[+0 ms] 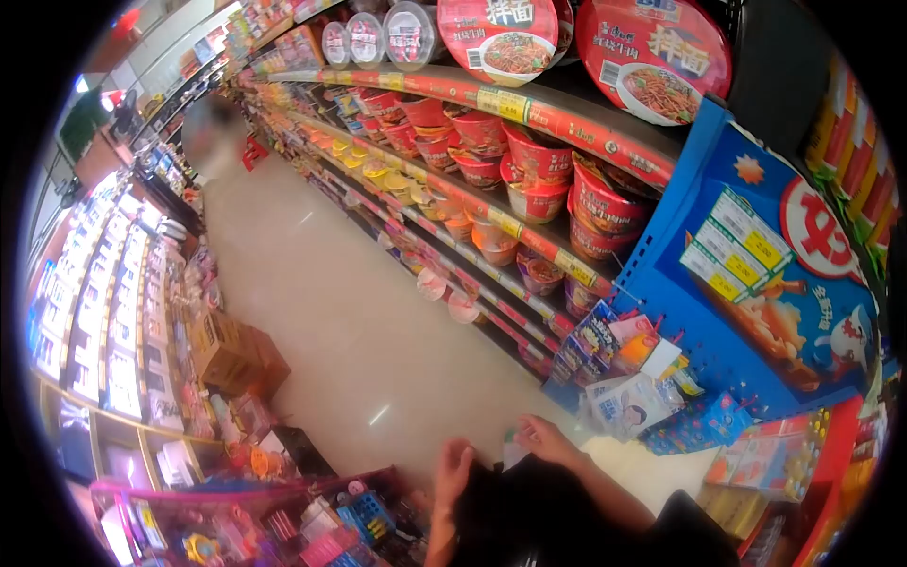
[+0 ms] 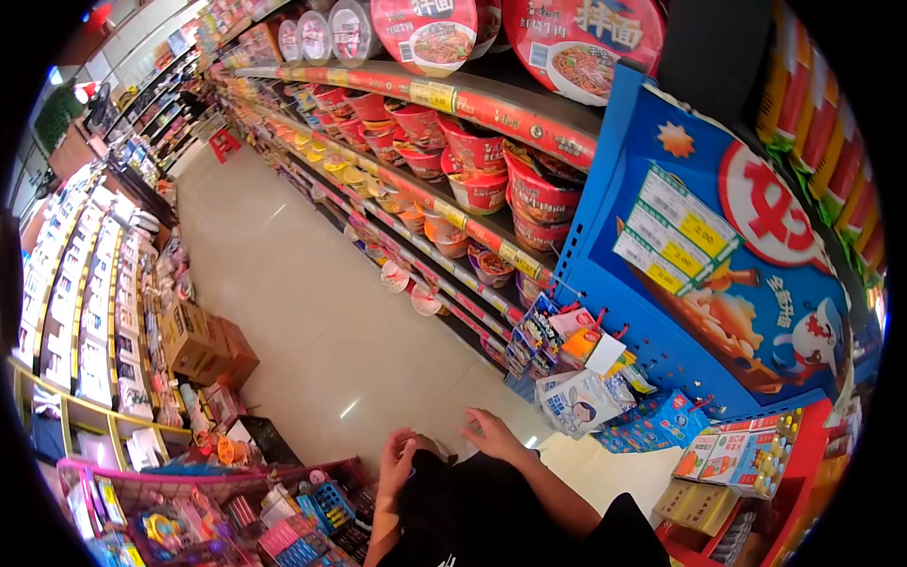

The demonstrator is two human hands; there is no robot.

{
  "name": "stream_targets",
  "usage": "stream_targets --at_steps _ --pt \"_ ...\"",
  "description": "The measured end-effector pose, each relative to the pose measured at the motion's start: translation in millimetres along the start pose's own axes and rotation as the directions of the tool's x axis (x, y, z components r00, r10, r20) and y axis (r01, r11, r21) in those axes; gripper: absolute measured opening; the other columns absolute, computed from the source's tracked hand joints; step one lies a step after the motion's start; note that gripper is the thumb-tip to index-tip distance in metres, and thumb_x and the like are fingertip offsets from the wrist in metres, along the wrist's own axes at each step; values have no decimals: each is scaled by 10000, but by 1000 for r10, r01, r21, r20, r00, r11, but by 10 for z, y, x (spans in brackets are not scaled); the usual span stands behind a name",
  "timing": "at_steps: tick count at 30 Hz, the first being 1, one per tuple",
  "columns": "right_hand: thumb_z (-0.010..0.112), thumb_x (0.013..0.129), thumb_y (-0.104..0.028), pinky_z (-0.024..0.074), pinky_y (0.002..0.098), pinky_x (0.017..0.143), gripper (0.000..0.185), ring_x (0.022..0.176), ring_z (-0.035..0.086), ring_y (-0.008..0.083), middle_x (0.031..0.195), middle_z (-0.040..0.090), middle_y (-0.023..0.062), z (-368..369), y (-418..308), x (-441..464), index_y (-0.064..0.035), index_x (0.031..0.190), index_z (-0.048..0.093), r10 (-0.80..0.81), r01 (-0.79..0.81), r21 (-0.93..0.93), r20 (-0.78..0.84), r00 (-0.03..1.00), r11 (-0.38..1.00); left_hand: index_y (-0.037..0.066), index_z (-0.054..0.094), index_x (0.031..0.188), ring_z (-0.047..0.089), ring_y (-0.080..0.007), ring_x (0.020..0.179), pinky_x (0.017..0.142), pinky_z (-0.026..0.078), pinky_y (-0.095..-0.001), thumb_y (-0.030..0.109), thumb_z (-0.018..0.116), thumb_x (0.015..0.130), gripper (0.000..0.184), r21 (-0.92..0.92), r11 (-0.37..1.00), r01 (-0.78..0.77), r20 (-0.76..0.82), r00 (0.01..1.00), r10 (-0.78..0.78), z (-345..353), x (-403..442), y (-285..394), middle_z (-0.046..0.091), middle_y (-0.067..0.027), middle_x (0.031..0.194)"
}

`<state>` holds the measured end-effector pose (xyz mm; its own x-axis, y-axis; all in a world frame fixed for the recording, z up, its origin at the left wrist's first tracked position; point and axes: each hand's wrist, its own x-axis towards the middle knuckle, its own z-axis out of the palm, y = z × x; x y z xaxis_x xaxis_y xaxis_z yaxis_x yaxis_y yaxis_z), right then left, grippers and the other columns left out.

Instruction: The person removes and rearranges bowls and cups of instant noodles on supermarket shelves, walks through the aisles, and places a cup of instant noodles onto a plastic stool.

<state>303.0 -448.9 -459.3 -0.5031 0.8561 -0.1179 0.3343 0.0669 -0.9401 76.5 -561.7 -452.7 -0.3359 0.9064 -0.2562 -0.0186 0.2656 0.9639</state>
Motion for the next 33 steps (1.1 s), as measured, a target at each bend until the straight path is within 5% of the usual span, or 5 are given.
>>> stream_targets --at_steps 6,10,17,25,33 --pt "657 904 -122 521 316 825 438 925 646 185 1128 608 143 -171 -562 444 12 1288 495 -57 104 162 -271 961 981 11 548 1193 593 -172 976 858 494 -307 174 624 956 298 76 993 -91 156 985 78 114 787 -104 603 -72 1046" --pt "621 902 -35 502 336 876 480 960 630 190 1282 519 158 -291 -1088 769 -11 1346 439 -128 259 184 -526 841 948 21 513 1278 591 -192 1096 962 461 -344 182 590 972 354 38 999 -32 370 929 16 145 1439 524 622 -79 1151" --pt "568 892 45 476 350 914 555 1011 595 210 1461 348 176 -555 -1785 1570 -38 1402 368 -239 550 16 -890 389 835 -10 482 1303 554 -203 1163 1023 415 -340 125 535 986 348 -40 996 -79 586 806 87 177 2544 1437 605 -119 1207" --pt "601 908 -12 479 283 862 655 1061 558 203 1576 195 155 -857 -2199 2091 -54 1481 287 -261 476 -194 -962 78 858 0 470 1321 544 -217 1185 1044 402 -364 177 533 994 377 -108 987 -121 777 609 160 109 3327 1971 566 -118 1274" --pt "618 875 24 492 273 789 808 1057 549 192 1581 156 164 -1050 -2413 2211 -38 1523 139 -199 147 -196 -980 3 970 -14 434 1371 552 -153 1013 827 444 -288 206 594 955 498 -321 907 -273 910 176 375 750 3506 3060 510 -133 1355"
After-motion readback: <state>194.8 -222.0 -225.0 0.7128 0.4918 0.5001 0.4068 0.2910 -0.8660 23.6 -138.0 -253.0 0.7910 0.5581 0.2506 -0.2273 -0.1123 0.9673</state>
